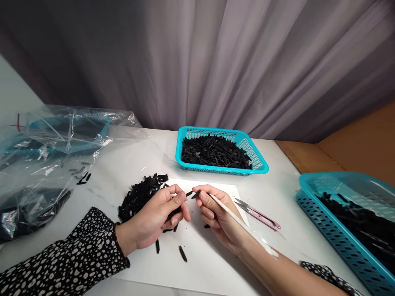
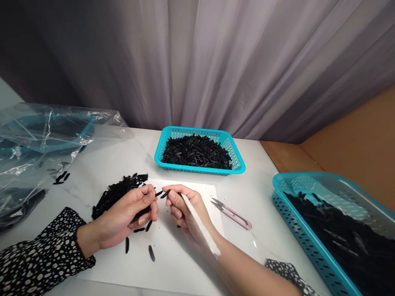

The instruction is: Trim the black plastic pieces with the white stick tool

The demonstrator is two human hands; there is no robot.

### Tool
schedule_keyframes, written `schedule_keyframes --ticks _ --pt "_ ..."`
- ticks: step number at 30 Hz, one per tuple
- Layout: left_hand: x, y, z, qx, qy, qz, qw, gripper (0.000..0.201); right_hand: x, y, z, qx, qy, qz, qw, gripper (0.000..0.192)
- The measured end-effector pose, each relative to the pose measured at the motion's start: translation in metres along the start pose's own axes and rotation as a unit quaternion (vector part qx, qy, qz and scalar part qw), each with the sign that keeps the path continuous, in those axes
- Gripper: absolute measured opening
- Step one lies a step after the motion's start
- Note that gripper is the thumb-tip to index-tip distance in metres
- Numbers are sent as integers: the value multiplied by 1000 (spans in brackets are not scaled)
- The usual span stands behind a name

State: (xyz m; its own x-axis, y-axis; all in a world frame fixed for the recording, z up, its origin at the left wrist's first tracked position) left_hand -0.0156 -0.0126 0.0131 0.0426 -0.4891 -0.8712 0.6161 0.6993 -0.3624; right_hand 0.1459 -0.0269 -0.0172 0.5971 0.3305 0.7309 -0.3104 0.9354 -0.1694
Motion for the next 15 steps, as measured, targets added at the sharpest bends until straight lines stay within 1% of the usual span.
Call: schedule_keyframes --ticks 4,6,8,10,13,15 --pt "1 -1 -1 13 2 -4 1000 32 0 1 -2 -6 -2 -7 1000 29" --pt "1 -1 -2 11 0 -14 1000 30 0 2 -2 -15 7 -17 1000 25" --pt "0 -2 -1 5 -7 -21 1000 28 0 2 -3 -22 21 -24 999 25" --pt "0 -2 -1 0 -13 -25 1000 26 -1 2 -2 -17 14 -11 1000 29" --pt "-1 -2 1 -6 -13 -29 999 26 -3 1 1 3 -25 26 999 35" --pt "-1 -2 2 -11 -9 -30 999 26 -3 0 3 10 -38 36 999 37"
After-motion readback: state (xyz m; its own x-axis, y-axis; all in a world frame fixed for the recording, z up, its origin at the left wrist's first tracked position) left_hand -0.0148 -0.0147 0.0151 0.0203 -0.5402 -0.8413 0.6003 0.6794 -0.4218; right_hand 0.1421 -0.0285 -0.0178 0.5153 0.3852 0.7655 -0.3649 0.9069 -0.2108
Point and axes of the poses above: each hand's wrist, its own y-axis towards the middle knuckle, its own z-axis out of the palm, x = y × z, the point moved 1 cm from there along y, towards the middle knuckle, and after that the axes turned 8 degrees about x, right-handed, at the moved point
